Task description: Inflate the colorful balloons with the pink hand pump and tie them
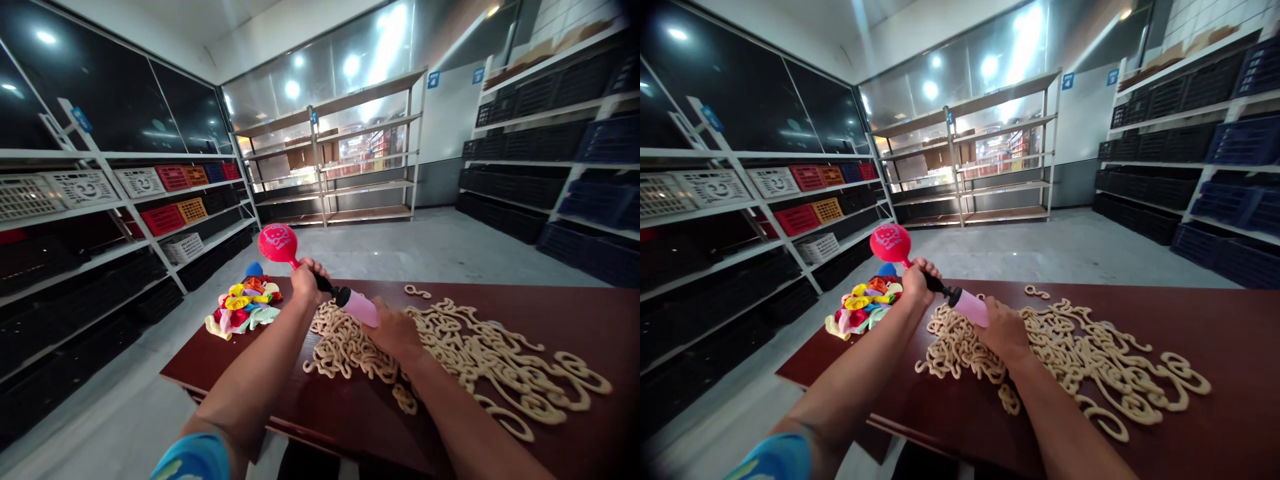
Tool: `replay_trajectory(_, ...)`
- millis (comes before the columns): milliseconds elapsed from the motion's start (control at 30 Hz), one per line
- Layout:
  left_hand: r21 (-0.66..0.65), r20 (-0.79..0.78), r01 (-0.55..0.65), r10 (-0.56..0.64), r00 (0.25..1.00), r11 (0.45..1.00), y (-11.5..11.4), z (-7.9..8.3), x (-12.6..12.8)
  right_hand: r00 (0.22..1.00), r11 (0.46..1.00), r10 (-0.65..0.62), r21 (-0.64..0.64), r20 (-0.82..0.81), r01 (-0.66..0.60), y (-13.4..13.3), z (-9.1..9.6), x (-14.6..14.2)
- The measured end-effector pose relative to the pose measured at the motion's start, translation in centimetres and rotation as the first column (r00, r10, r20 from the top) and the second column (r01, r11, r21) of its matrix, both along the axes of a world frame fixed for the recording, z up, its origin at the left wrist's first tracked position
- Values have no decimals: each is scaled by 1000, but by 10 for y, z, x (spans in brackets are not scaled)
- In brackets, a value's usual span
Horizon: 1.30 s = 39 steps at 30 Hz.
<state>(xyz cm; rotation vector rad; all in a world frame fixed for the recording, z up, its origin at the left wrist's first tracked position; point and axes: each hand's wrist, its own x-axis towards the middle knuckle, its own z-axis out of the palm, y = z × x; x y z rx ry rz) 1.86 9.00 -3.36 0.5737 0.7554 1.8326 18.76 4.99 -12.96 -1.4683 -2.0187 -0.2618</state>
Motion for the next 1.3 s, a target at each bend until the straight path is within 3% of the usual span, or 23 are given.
replay_trajectory(100,-29,-6,14,-14,1000,999,-3,-7,11,1000,1000,5,-6,0,-5,-2,2,-1)
replay_trajectory(167,-19,-12,29,-29,1000,999,-3,-2,8,1000,1000,10,-8,-4,-10,-2,3,-1)
replay_trajectory(433,17,-31,-75,75,997,997,9,61,-62,1000,1000,3,-30,-22,-4,7,5,4)
replay_trajectory(533,51,-25,-91,93,995,995,14,73,-76,999,998,-39,-44,-23,38,10,2,6)
replay_trajectory(633,91,-34,-78,82,996,993,16,63,-67,998,994,-55,-95,-7,54,12,-1,5)
replay_trajectory(867,32,3,8,-9,1000,999,5,9,3,1000,998,-8,-66,-8,8,10,-4,4)
replay_trajectory(1000,11,1,41,-41,999,999,0,1,20,999,999,21,-31,-47,-22,10,-3,4)
replay_trajectory(1100,3,-20,31,-31,999,1000,2,16,3,998,999,25,-18,-61,-26,11,-4,5)
replay_trajectory(1300,49,-39,-58,60,997,997,10,65,-66,999,1000,-1,5,-47,2,18,-7,8)
